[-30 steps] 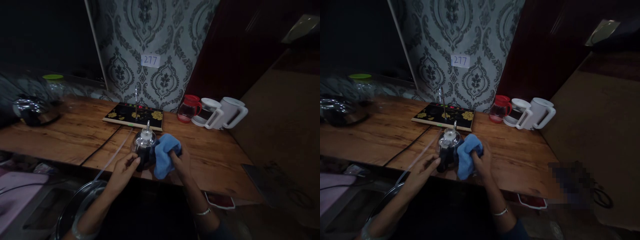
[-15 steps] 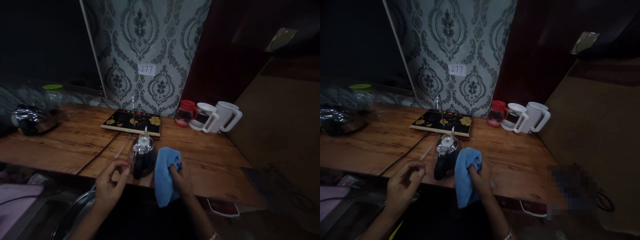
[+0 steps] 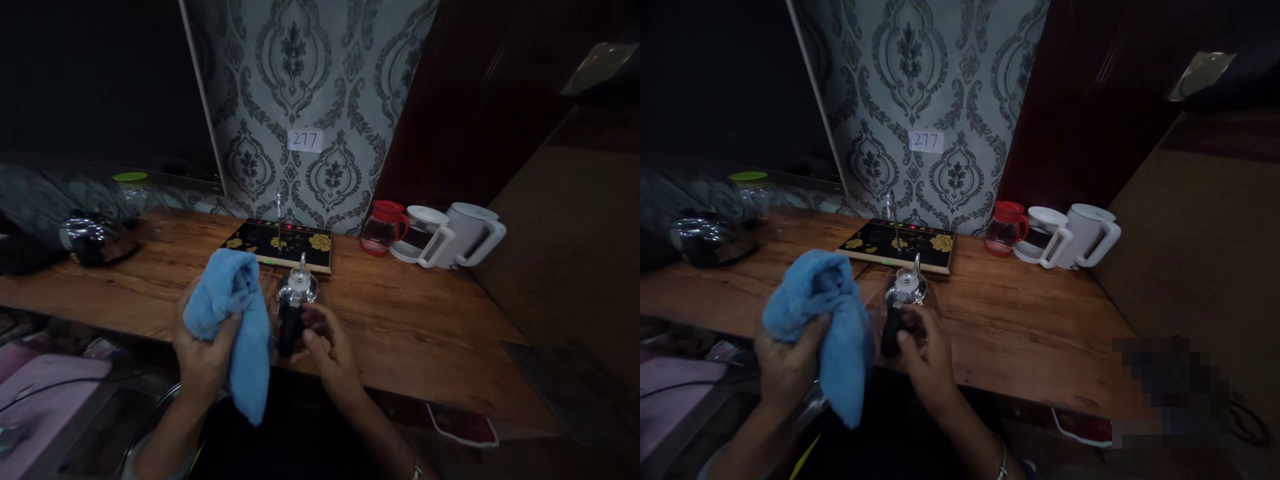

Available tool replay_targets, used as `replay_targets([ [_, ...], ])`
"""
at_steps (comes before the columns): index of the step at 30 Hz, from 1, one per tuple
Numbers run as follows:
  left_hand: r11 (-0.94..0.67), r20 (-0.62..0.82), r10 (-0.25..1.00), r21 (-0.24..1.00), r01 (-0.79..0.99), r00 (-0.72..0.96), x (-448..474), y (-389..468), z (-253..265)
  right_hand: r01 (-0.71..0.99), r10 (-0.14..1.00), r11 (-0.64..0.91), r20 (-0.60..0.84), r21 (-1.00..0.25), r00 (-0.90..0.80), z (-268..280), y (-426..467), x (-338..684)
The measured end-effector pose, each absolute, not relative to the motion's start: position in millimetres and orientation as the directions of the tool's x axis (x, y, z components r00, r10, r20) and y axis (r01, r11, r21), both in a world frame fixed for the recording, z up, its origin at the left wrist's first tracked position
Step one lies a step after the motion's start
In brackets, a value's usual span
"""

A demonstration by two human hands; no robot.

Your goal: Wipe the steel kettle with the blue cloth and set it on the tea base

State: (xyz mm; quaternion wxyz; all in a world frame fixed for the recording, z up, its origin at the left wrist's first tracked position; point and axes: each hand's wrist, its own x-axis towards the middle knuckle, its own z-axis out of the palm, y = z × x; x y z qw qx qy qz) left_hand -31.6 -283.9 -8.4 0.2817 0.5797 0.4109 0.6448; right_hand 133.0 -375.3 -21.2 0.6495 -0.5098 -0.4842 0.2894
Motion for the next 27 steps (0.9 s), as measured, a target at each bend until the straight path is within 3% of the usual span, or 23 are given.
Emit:
replay_targets([
  [3,-0.502,0.502,0.865,0.863,0.053,0.016,-10.1,-254.8,-8.6,0.113,0.856,0.216,0.244,-0.970,0.455,-46.2,-371.7,137.5],
  [7,-0.563,0.525,0.813,0.819,0.109,0.252,18.2,-232.8,-28.0,0.111,0.901,0.191,0.219,-0.975,0.375,-61.0,-367.2,136.2],
  [13,-0.525,0.493,0.849,0.832,0.183,0.192,7.1,-233.6,-50.6,0.051,0.933,0.194,0.200,-0.980,0.299,-62.1,-360.7,129.7],
  [17,-0.314,0.293,0.944,0.939,0.139,0.155,-8.3,-239.1,-53.7,-0.116,0.969,0.184,0.160,-0.976,0.190,-59.6,-358.8,116.7],
  [20,-0.161,0.161,0.981,0.987,-0.007,0.109,-14.4,-238.7,-45.8,-0.200,0.976,0.163,0.128,-0.966,0.179,-56.6,-358.7,110.7],
  [23,-0.108,0.117,0.991,0.985,-0.133,0.065,-16.2,-233.5,-27.2,-0.156,0.963,0.173,0.134,-0.972,0.233,-54.1,-360.9,114.8],
  [27,-0.183,0.207,0.970,0.967,-0.175,0.129,-7.8,-224.3,4.7,-0.060,0.936,0.189,0.161,-0.980,0.313,-53.9,-367.8,131.1],
])
